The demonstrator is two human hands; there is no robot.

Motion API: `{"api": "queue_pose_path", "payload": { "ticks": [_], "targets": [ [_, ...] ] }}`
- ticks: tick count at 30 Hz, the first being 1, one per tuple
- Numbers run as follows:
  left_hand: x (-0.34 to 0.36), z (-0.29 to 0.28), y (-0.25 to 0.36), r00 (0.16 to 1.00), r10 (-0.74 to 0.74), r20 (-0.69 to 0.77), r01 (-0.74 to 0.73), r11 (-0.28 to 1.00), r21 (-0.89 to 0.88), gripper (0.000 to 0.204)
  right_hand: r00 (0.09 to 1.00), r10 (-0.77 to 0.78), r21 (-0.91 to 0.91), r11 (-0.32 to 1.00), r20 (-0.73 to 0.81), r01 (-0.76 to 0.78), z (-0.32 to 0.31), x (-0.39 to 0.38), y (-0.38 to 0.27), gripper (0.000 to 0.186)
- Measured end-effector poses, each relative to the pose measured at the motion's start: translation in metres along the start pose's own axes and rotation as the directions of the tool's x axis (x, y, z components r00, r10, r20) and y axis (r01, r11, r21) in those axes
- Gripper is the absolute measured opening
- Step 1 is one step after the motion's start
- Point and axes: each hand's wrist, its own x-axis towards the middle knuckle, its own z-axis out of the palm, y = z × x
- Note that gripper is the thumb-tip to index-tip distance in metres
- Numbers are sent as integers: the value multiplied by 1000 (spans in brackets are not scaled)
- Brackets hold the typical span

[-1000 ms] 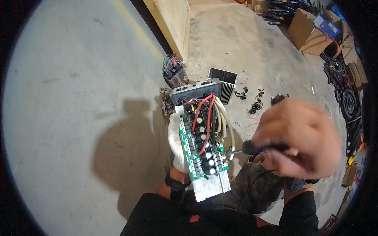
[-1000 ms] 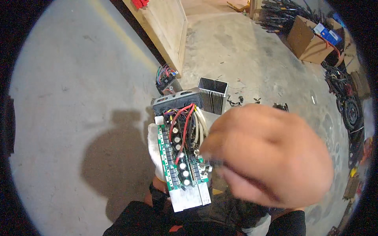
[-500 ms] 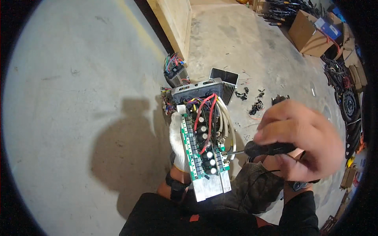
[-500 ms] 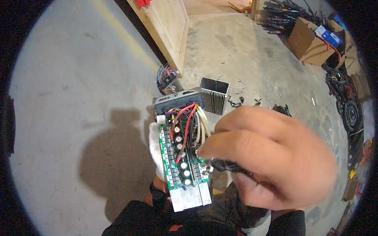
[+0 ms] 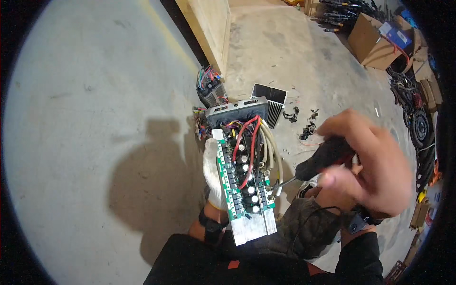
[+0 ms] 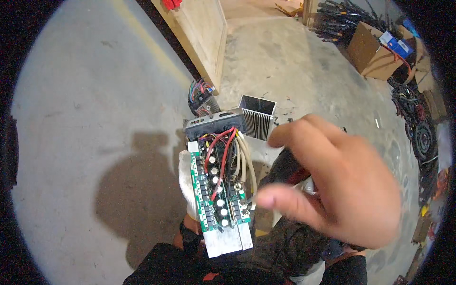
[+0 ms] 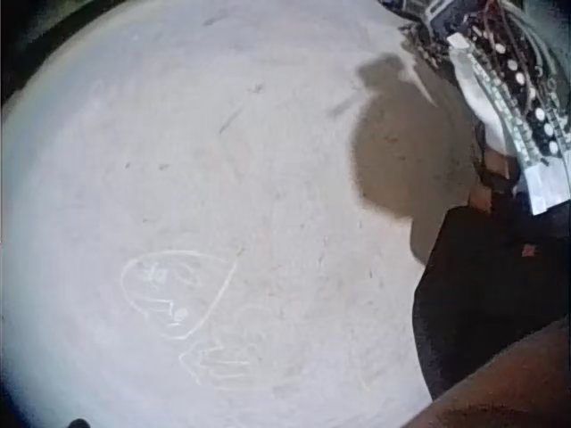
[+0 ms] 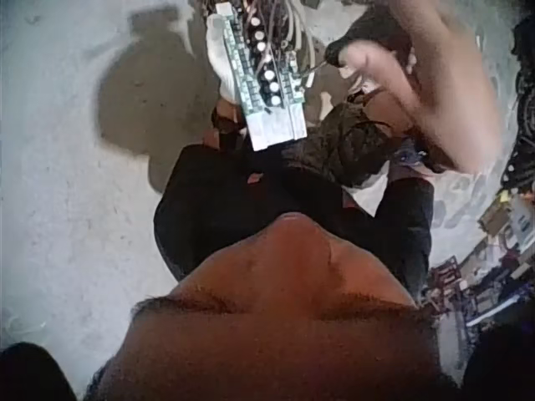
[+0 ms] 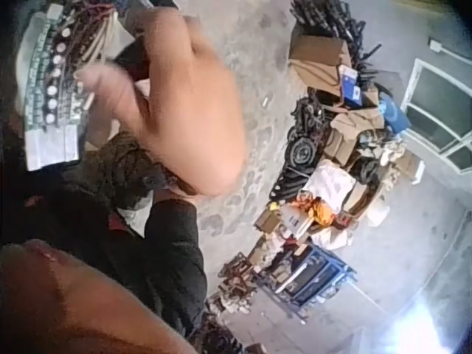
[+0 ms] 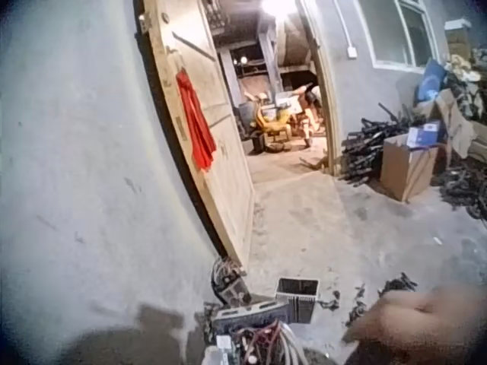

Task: Unscrewing and inspecting the internal components of an electric motorcycle controller.

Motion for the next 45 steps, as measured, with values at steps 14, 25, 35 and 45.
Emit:
{"api": "queue_pose_path", "payload": {
  "ticks": [14,25,35,45],
  "targets": [
    [1,-11,7,996,-74,52,79,992,-103,66,960,267,-115,960,89,-256,-2,10,-6,35],
    [-5,-7,6,995,-93,45,99,979,-176,70,981,179,-110,979,74,-171,-2,7,-3,34],
    [-1,10,-3,996,-16,-90,11,998,-54,68,999,27,-139,990,46,-21,-2,10,0,33],
    [-3,-5,3,999,-12,-32,13,1000,22,68,1000,-8,-26,1000,-9,8,4,8,13,50]
  ]
}}
